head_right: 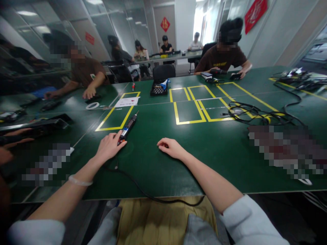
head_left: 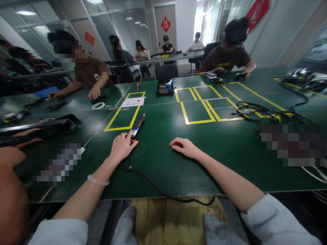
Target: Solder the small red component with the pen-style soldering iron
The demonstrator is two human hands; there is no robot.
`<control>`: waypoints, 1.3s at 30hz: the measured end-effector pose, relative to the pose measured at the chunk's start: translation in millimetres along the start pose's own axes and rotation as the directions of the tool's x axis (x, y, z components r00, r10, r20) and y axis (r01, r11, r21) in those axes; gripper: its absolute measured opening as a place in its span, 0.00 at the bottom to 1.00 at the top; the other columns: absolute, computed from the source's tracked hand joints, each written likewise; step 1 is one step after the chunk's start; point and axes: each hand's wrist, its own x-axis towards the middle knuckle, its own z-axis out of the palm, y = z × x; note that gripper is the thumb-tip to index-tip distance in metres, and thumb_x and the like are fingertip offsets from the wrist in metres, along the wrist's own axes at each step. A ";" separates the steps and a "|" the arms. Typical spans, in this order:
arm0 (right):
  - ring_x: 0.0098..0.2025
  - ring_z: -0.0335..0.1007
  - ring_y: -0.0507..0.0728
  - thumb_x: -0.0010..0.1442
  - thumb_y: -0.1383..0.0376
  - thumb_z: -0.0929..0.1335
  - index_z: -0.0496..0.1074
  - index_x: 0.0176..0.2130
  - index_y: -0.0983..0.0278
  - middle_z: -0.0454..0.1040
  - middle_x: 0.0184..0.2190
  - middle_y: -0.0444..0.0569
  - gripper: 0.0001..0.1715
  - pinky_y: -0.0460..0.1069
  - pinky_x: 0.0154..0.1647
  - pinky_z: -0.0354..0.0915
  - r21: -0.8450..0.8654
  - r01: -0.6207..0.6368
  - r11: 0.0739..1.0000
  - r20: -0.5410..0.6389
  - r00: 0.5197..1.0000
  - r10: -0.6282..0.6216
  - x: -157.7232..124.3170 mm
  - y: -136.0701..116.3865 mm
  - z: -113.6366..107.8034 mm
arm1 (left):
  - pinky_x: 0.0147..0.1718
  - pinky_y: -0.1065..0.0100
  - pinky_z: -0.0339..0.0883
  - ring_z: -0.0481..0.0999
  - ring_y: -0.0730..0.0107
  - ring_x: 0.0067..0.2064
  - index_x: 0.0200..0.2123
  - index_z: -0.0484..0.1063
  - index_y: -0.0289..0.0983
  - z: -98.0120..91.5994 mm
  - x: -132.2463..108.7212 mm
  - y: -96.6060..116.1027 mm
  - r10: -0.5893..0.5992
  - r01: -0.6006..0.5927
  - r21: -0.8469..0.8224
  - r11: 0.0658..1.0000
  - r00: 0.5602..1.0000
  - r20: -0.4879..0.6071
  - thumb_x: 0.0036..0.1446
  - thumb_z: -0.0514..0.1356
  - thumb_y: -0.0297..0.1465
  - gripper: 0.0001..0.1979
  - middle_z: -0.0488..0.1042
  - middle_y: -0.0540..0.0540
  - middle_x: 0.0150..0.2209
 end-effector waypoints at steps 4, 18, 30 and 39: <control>0.34 0.68 0.52 0.60 0.66 0.66 0.73 0.41 0.65 0.74 0.34 0.47 0.09 0.47 0.37 0.65 -0.005 -0.005 1.000 0.010 1.000 0.005 0.3 0.8 0.5 | 0.50 0.53 0.56 0.66 0.44 0.51 0.64 0.54 0.36 9.9 8.6 -51.1 -0.134 0.132 0.066 0.989 0.991 0.031 0.61 0.45 0.49 0.33 0.64 0.32 0.54; 0.34 0.69 0.52 0.60 0.67 0.66 0.74 0.40 0.65 0.75 0.34 0.47 0.09 0.47 0.37 0.64 -0.042 0.005 0.999 0.032 0.999 -0.004 0.5 0.6 -0.1 | 0.47 0.60 0.58 0.67 0.54 0.48 0.51 0.65 0.31 14.8 22.7 -125.7 -0.368 0.367 0.184 0.912 0.929 -0.030 0.57 0.52 0.50 0.30 0.68 0.36 0.48; 0.32 0.67 0.52 0.60 0.66 0.66 0.74 0.40 0.65 0.74 0.32 0.47 0.09 0.47 0.35 0.63 -0.030 -0.009 1.000 0.020 1.000 0.009 1.7 0.9 2.5 | 0.39 0.64 0.65 0.74 0.63 0.39 0.45 0.70 0.34 -27.4 35.0 -0.3 -0.191 0.133 -0.683 0.718 0.981 -0.010 0.59 0.52 0.41 0.18 0.75 0.42 0.37; 0.29 0.66 0.50 0.58 0.61 0.69 0.64 0.51 0.64 0.73 0.32 0.44 0.23 0.45 0.33 0.64 0.206 -0.003 0.978 0.022 1.000 -0.001 1.6 1.3 4.4 | 0.34 0.69 0.64 0.70 0.73 0.31 0.61 0.58 0.33 -27.9 3.1 126.3 0.507 0.071 -0.988 0.135 0.852 0.130 0.59 0.56 0.40 0.30 0.70 0.50 0.28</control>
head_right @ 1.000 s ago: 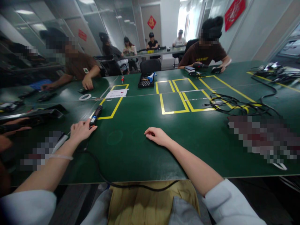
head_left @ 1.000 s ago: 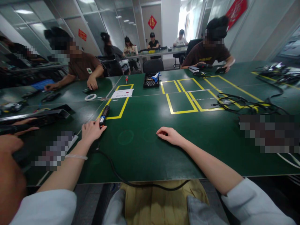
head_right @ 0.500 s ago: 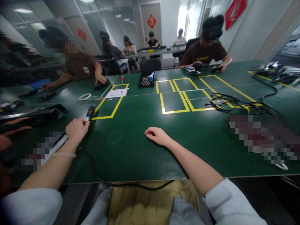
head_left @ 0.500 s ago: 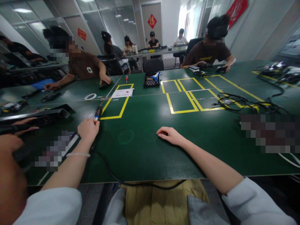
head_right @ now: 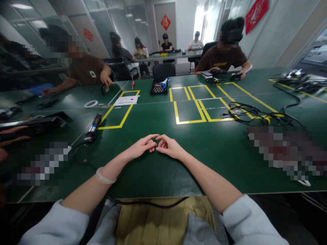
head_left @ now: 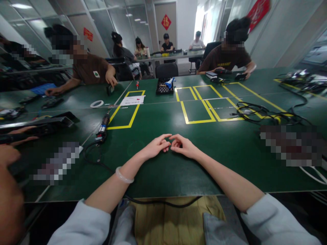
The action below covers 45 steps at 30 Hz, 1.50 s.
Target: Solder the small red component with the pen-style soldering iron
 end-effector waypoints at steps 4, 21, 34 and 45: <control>0.31 0.67 0.50 0.60 0.61 0.67 0.68 0.43 0.66 0.74 0.32 0.46 0.13 0.45 0.33 0.64 -0.014 0.029 0.999 0.068 0.997 -0.028 0.3 -2.8 1.7 | 0.34 0.69 0.64 0.70 0.73 0.32 0.62 0.56 0.32 8.8 -0.4 -13.0 0.009 -0.006 -0.064 0.998 0.999 0.047 0.59 0.57 0.40 0.32 0.70 0.50 0.29; 0.30 0.65 0.50 0.60 0.61 0.67 0.70 0.42 0.65 0.72 0.30 0.45 0.12 0.45 0.32 0.62 -0.139 0.001 0.990 -0.059 0.998 -0.010 0.5 -1.1 1.3 | 0.33 0.70 0.64 0.70 0.75 0.31 0.40 0.68 0.33 8.1 -1.4 -25.6 0.035 -0.037 -0.038 0.999 0.998 -0.048 0.59 0.56 0.44 0.18 0.73 0.47 0.31; 0.28 0.65 0.50 0.61 0.62 0.66 0.69 0.42 0.65 0.72 0.30 0.44 0.11 0.44 0.31 0.62 -0.143 0.022 0.989 -0.043 0.999 -0.028 -0.2 -1.7 1.1 | 0.34 0.69 0.64 0.70 0.74 0.32 0.40 0.69 0.33 7.5 -3.0 -24.1 0.038 -0.038 -0.011 0.999 0.999 -0.029 0.59 0.56 0.44 0.19 0.73 0.46 0.32; 0.29 0.65 0.50 0.61 0.62 0.66 0.68 0.42 0.65 0.71 0.30 0.44 0.10 0.45 0.32 0.62 -0.140 0.019 0.990 -0.033 0.999 -0.024 0.3 -1.7 1.3 | 0.34 0.69 0.65 0.71 0.73 0.33 0.40 0.68 0.33 8.8 -3.6 -22.5 0.009 -0.011 -0.043 0.999 0.999 -0.041 0.56 0.60 0.42 0.17 0.73 0.46 0.32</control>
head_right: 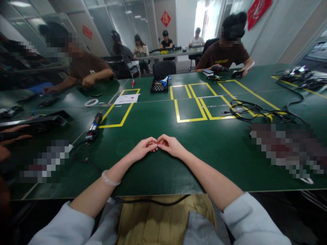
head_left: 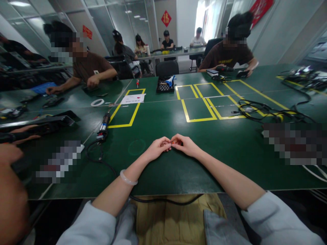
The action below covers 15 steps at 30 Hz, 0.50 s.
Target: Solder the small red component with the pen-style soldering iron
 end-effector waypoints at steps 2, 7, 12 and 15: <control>0.29 0.65 0.50 0.61 0.63 0.66 0.68 0.42 0.65 0.71 0.30 0.44 0.09 0.45 0.32 0.62 -0.006 0.002 1.000 0.000 1.000 -0.002 0.2 0.4 0.0 | 0.34 0.69 0.65 0.70 0.74 0.32 0.40 0.67 0.33 0.1 0.3 -0.3 -0.002 0.002 -0.001 1.000 1.000 -0.003 0.56 0.60 0.41 0.17 0.73 0.46 0.32; 0.29 0.64 0.50 0.61 0.65 0.66 0.68 0.41 0.64 0.70 0.30 0.43 0.08 0.45 0.32 0.61 -0.043 0.018 0.999 -0.006 1.000 -0.019 0.7 1.7 0.4 | 0.33 0.69 0.65 0.70 0.74 0.31 0.41 0.67 0.33 -0.2 1.4 -1.0 0.015 -0.015 -0.001 1.000 1.000 0.000 0.58 0.57 0.43 0.18 0.73 0.46 0.32; 0.29 0.64 0.50 0.60 0.66 0.65 0.68 0.41 0.63 0.70 0.30 0.43 0.07 0.45 0.32 0.62 -0.089 0.033 0.995 -0.007 0.999 -0.033 0.2 2.8 1.7 | 0.34 0.69 0.64 0.70 0.74 0.32 0.40 0.68 0.34 0.0 1.1 0.5 0.007 -0.007 -0.008 1.000 1.000 -0.004 0.58 0.57 0.43 0.17 0.73 0.46 0.33; 0.30 0.65 0.50 0.60 0.65 0.66 0.67 0.41 0.64 0.71 0.30 0.44 0.08 0.45 0.32 0.62 -0.076 0.026 0.997 0.002 1.000 -0.026 -0.1 2.5 1.8 | 0.34 0.69 0.64 0.70 0.74 0.32 0.40 0.67 0.34 0.0 0.7 1.4 0.001 -0.001 -0.017 1.000 1.000 -0.011 0.57 0.59 0.42 0.16 0.73 0.46 0.33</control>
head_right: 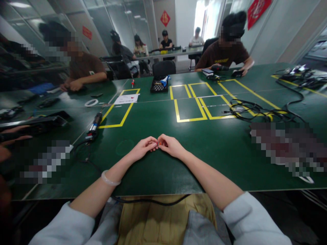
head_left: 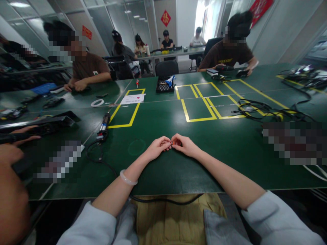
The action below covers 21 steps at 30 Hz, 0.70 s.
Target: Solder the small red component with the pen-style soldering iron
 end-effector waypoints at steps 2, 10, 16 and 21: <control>0.29 0.65 0.50 0.60 0.63 0.67 0.67 0.41 0.64 0.72 0.30 0.44 0.09 0.45 0.32 0.62 0.022 -0.005 1.000 0.001 1.000 0.005 0.0 -0.4 -0.2 | 0.34 0.70 0.64 0.70 0.74 0.32 0.40 0.67 0.34 0.0 -0.2 0.4 -0.002 0.002 -0.003 1.000 1.000 -0.006 0.56 0.59 0.41 0.16 0.73 0.47 0.33; 0.31 0.65 0.51 0.60 0.63 0.67 0.69 0.37 0.65 0.70 0.30 0.45 0.06 0.46 0.34 0.63 -0.007 0.021 1.000 -0.041 0.999 -0.021 0.8 0.0 -0.4 | 0.32 0.71 0.63 0.70 0.75 0.32 0.41 0.66 0.34 0.4 -0.5 -1.4 0.004 -0.004 -0.016 1.000 1.000 -0.021 0.55 0.61 0.40 0.16 0.71 0.47 0.34; 0.33 0.67 0.51 0.58 0.66 0.68 0.69 0.39 0.65 0.71 0.33 0.45 0.07 0.47 0.37 0.65 -0.002 0.039 0.999 -0.061 0.997 -0.039 1.2 1.2 -0.1 | 0.31 0.72 0.63 0.69 0.75 0.32 0.40 0.67 0.34 0.5 -0.9 -0.9 -0.006 0.006 -0.007 1.000 1.000 -0.022 0.54 0.61 0.39 0.16 0.69 0.49 0.32; 0.33 0.69 0.52 0.57 0.65 0.68 0.70 0.41 0.65 0.73 0.34 0.46 0.10 0.47 0.37 0.66 0.002 -0.004 1.000 -0.056 0.998 0.005 1.6 5.4 1.2 | 0.31 0.73 0.62 0.69 0.76 0.31 0.40 0.66 0.34 0.3 0.1 -2.1 0.000 -0.001 -0.019 1.000 1.000 -0.024 0.53 0.62 0.38 0.16 0.69 0.50 0.31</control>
